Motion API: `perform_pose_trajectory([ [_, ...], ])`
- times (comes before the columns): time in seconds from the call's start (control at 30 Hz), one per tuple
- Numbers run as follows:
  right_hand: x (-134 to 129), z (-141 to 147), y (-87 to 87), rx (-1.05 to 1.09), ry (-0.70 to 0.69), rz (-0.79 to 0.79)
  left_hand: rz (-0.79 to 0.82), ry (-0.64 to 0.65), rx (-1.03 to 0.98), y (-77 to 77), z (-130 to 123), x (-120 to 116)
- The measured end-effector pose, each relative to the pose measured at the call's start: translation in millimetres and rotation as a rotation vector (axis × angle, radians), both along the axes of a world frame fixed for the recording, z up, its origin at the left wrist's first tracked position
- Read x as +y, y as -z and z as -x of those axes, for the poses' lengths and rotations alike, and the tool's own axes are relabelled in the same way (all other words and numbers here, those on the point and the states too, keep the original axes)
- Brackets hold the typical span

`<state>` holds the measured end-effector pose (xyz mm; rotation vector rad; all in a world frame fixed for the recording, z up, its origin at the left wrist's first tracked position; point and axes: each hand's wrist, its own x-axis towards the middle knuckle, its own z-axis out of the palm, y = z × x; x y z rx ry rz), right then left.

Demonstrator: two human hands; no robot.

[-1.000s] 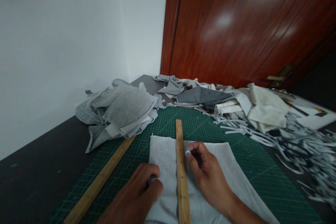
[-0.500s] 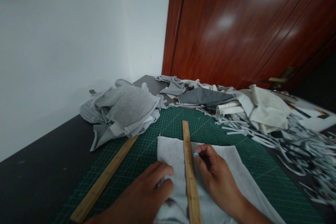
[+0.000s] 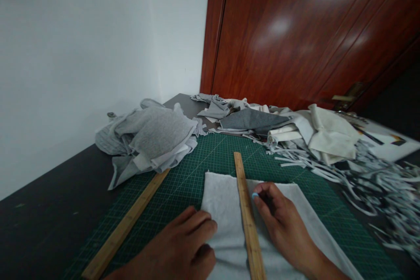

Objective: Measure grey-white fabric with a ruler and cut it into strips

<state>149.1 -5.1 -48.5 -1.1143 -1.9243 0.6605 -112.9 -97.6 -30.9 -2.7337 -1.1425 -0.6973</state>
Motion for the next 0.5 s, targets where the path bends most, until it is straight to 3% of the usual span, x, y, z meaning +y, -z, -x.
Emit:
perform_pose_trajectory([
  [0.1,0,1,-1.0,-0.001,0.006,-0.015,0.075,-0.034,-0.033,-8.5,6,-6],
  [0.3,-3,3,-1.3,-0.057,0.012,-0.112,0.338,0.054,-0.201,-15.5,23,0],
  [0.4,-8,3,2.4,-0.155,-0.028,-0.317,0.322,0.013,-0.157,-22.1,21,-2],
  [0.5,-14,4,-0.5,-0.279,-0.181,-0.556,0.294,-0.023,-0.053,-22.8,14,-8],
])
